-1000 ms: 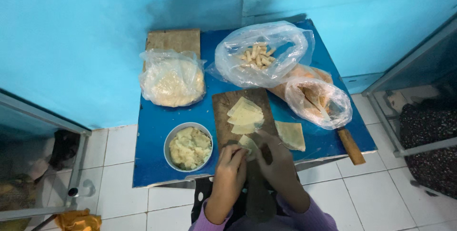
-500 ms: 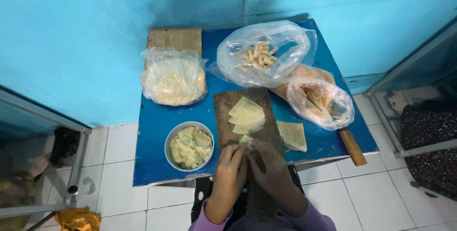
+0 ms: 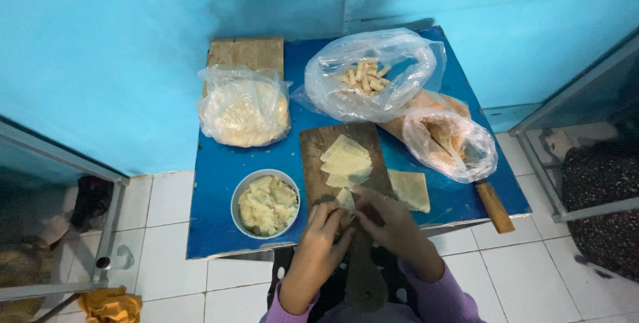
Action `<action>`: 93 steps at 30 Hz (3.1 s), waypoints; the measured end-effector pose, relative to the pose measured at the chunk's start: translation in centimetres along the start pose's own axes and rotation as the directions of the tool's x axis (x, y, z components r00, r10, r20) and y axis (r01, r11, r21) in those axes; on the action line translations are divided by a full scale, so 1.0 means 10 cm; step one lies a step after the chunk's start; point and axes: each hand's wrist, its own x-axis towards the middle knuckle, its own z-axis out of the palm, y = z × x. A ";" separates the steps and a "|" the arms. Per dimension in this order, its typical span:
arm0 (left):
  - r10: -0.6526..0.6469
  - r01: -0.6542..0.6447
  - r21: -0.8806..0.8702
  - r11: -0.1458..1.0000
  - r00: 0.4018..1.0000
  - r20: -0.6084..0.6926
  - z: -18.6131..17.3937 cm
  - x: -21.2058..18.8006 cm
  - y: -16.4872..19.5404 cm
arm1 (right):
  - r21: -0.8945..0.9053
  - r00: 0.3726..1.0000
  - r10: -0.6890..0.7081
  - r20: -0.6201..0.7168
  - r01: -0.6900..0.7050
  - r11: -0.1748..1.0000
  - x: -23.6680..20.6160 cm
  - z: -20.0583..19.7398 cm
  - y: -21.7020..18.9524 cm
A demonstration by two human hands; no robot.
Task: The person takes thin pastry wrappers from a plastic bag, places a scoop of filling from a bowl onto a wrapper, folds the wrapper over the filling, and stacks the folded pieces on a wooden board. They repeat this cycle, occasionally repositioning wrappers and the bowl on the small blue table.
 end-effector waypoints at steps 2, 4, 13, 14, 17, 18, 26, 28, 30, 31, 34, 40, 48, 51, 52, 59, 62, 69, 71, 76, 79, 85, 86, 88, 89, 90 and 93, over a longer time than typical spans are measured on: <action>0.039 -0.037 0.045 0.998 0.998 -0.043 0.05 0.02 -0.03 | -0.008 1.000 0.009 0.010 -0.009 1.000 0.01 -0.04 -0.02; 0.062 -0.059 0.059 0.997 0.996 -0.061 0.07 0.03 -0.05 | 0.001 0.977 -0.212 0.000 0.212 0.977 0.02 -0.10 -0.04; 0.044 -0.045 -0.018 0.999 0.998 -0.045 0.03 0.01 -0.05 | -0.006 0.977 -0.208 -0.040 0.208 0.978 0.06 -0.03 0.00; 0.050 -0.051 -0.006 0.999 0.998 -0.049 0.03 0.02 -0.06 | -0.003 0.977 -0.209 -0.049 0.209 0.978 0.06 -0.03 0.00; -0.004 0.004 0.005 1.000 0.999 -0.046 0.06 0.05 -0.09 | 0.065 0.996 -0.034 0.086 0.028 0.997 0.12 -0.08 0.01; -0.032 0.032 0.005 0.999 0.999 -0.041 0.06 0.07 -0.10 | 0.059 0.994 -0.055 0.091 0.049 0.997 0.14 -0.09 0.01; -0.097 0.097 0.011 0.995 0.994 -0.053 0.05 0.15 -0.12 | 0.010 0.992 -0.128 0.011 0.128 0.992 0.13 -0.03 -0.04; -0.067 0.069 0.035 0.997 0.996 -0.057 0.05 0.16 -0.12 | -0.030 0.984 -0.176 -0.006 0.175 0.984 0.12 -0.03 -0.04; -0.059 0.060 0.052 0.997 0.998 -0.022 0.03 0.15 -0.11 | -0.069 0.972 -0.237 -0.001 0.236 0.969 0.10 -0.04 -0.05; -0.028 0.028 0.068 0.997 1.000 -0.010 0.01 0.15 -0.11 | -0.087 0.961 -0.277 0.014 0.277 0.957 0.09 -0.05 -0.05; 0.038 -0.039 0.087 0.995 0.999 0.020 -0.04 0.12 -0.07 | -0.126 0.939 -0.342 0.031 0.343 0.931 0.08 -0.06 -0.07; 0.043 -0.045 0.047 0.998 0.998 0.034 -0.10 0.21 -0.06 | -0.099 0.970 -0.243 0.007 0.243 0.965 0.15 -0.07 -0.11; -0.032 0.030 0.052 0.998 0.998 0.052 -0.09 0.28 -0.06 | -0.070 0.974 -0.223 0.030 0.225 0.972 0.24 -0.10 -0.10; -0.030 0.031 0.070 0.997 0.999 -0.015 -0.04 0.30 -0.05 | -0.203 0.944 -0.330 -0.030 0.317 0.926 0.24 -0.06 -0.10; -0.031 0.033 0.077 0.996 0.999 -0.031 -0.02 0.30 -0.05 | -0.238 0.943 -0.332 -0.038 0.314 0.919 0.24 -0.04 -0.10; -0.081 0.085 0.092 0.992 0.996 -0.045 0.03 0.28 -0.08 | -0.337 0.909 -0.410 -0.080 0.362 0.869 0.20 0.01 -0.22; -0.080 0.086 0.087 0.992 0.994 -0.074 0.04 0.25 -0.08 | -0.418 0.893 -0.446 -0.063 0.382 0.824 0.21 0.03 -0.26; -0.059 0.074 0.122 0.990 0.990 -0.127 0.09 0.26 -0.08 | -0.503 0.862 -0.497 -0.098 0.387 0.772 0.21 0.03 -0.23; -0.067 0.087 0.141 0.986 0.988 -0.136 0.11 0.28 -0.09 | -0.506 0.841 -0.519 -0.150 0.386 0.771 0.19 0.06 -0.24; -0.073 0.112 0.185 0.976 0.976 -0.206 0.18 0.29 -0.11 | -0.579 0.882 -0.459 -0.108 0.320 0.750 0.14 0.08 -0.26; -0.061 0.106 0.176 0.979 0.968 -0.242 0.19 0.28 -0.11 | -0.547 0.914 -0.393 -0.103 0.278 0.790 0.20 0.09 -0.21; -0.107 0.128 0.087 0.988 0.969 -0.221 0.19 0.24 -0.05 | -0.064 0.964 -0.032 -0.263 0.016 0.998 0.22 0.06 -0.10; -0.095 0.113 0.070 0.991 0.969 -0.228 0.19 0.23 -0.04 | 0.074 0.963 0.094 -0.253 -0.077 0.994 0.19 0.04 -0.09; -0.074 0.087 0.046 0.995 0.970 -0.232 0.19 0.23 -0.02 | 0.373 0.980 0.156 -0.122 -0.100 0.922 0.17 -0.04 -0.08; -0.064 0.075 0.039 0.996 0.971 -0.231 0.20 0.23 0.00 | 0.508 0.984 0.170 -0.053 -0.120 0.853 0.15 -0.09 -0.08; -0.052 0.061 0.032 0.998 0.971 -0.232 0.20 0.24 0.01 | 0.508 0.983 0.183 -0.035 -0.140 0.850 0.13 -0.12 -0.10; -0.027 0.029 0.004 1.000 0.969 -0.244 0.22 0.23 0.03 | 0.473 0.977 0.214 0.002 -0.190 0.861 0.09 -0.17 -0.20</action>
